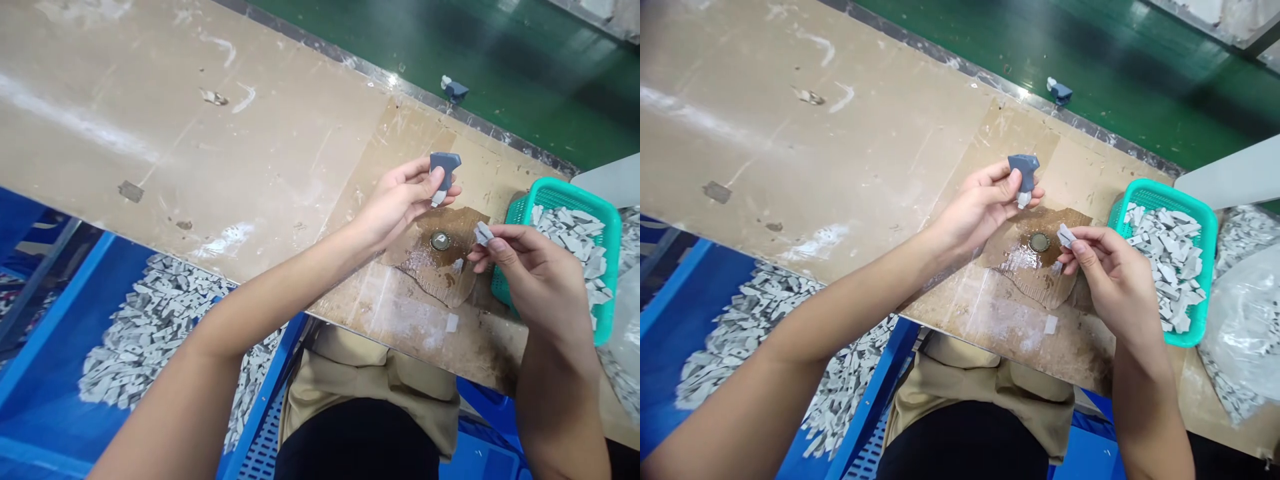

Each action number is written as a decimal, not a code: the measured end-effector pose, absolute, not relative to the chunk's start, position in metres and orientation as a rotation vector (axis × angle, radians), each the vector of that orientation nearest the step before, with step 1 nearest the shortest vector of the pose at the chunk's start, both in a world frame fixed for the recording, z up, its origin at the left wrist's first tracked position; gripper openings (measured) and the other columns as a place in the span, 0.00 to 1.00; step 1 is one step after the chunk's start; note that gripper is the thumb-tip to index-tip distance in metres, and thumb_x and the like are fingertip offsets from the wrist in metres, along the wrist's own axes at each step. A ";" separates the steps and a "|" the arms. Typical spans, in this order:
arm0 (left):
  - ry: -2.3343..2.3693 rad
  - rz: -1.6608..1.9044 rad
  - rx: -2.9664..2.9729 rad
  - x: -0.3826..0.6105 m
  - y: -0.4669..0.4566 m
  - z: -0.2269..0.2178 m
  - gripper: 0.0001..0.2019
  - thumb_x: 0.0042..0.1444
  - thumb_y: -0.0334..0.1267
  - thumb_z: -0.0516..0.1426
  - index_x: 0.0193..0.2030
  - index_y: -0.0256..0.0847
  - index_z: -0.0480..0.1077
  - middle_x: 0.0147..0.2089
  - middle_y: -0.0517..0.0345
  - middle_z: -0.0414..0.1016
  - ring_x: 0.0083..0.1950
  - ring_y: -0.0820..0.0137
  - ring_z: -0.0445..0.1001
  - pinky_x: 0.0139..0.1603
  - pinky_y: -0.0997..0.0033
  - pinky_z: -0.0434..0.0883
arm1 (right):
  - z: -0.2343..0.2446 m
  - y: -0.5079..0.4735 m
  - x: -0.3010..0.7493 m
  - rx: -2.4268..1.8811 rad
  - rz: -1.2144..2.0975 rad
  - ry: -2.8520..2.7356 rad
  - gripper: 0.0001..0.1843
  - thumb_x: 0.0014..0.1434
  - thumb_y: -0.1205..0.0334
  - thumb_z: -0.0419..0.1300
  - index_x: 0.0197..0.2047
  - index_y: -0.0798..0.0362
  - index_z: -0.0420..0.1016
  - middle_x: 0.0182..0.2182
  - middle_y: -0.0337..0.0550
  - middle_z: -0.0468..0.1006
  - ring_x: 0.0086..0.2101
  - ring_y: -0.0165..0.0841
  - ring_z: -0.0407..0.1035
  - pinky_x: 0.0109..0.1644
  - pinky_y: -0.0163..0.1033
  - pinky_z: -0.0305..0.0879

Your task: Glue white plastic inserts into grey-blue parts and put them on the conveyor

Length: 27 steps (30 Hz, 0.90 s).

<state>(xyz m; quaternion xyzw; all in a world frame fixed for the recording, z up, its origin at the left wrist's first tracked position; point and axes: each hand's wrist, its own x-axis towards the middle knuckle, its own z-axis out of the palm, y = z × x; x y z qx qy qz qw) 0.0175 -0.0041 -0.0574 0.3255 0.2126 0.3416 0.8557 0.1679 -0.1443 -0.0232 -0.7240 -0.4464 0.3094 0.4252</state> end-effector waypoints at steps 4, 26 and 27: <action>0.447 0.712 0.689 0.017 -0.004 -0.056 0.07 0.61 0.33 0.58 0.45 0.34 0.73 0.41 0.53 0.76 0.56 0.61 0.75 0.61 0.60 0.71 | -0.020 -0.143 0.174 -1.713 0.936 -1.043 0.13 0.57 0.47 0.67 0.40 0.45 0.77 0.28 0.39 0.80 0.26 0.32 0.75 0.32 0.39 0.76; 0.500 0.775 0.765 0.013 0.000 -0.057 0.10 0.60 0.31 0.59 0.48 0.33 0.73 0.40 0.56 0.79 0.58 0.61 0.75 0.62 0.58 0.70 | -0.041 -0.143 0.151 -1.972 0.113 -1.785 0.10 0.65 0.59 0.61 0.46 0.44 0.83 0.34 0.40 0.82 0.33 0.34 0.75 0.35 0.40 0.70; 0.501 0.774 0.765 0.012 0.000 -0.057 0.10 0.60 0.32 0.59 0.48 0.34 0.72 0.40 0.56 0.79 0.57 0.61 0.76 0.62 0.59 0.70 | -0.040 -0.143 0.151 -1.971 0.113 -1.788 0.10 0.65 0.60 0.61 0.46 0.44 0.83 0.34 0.40 0.82 0.33 0.34 0.75 0.35 0.40 0.70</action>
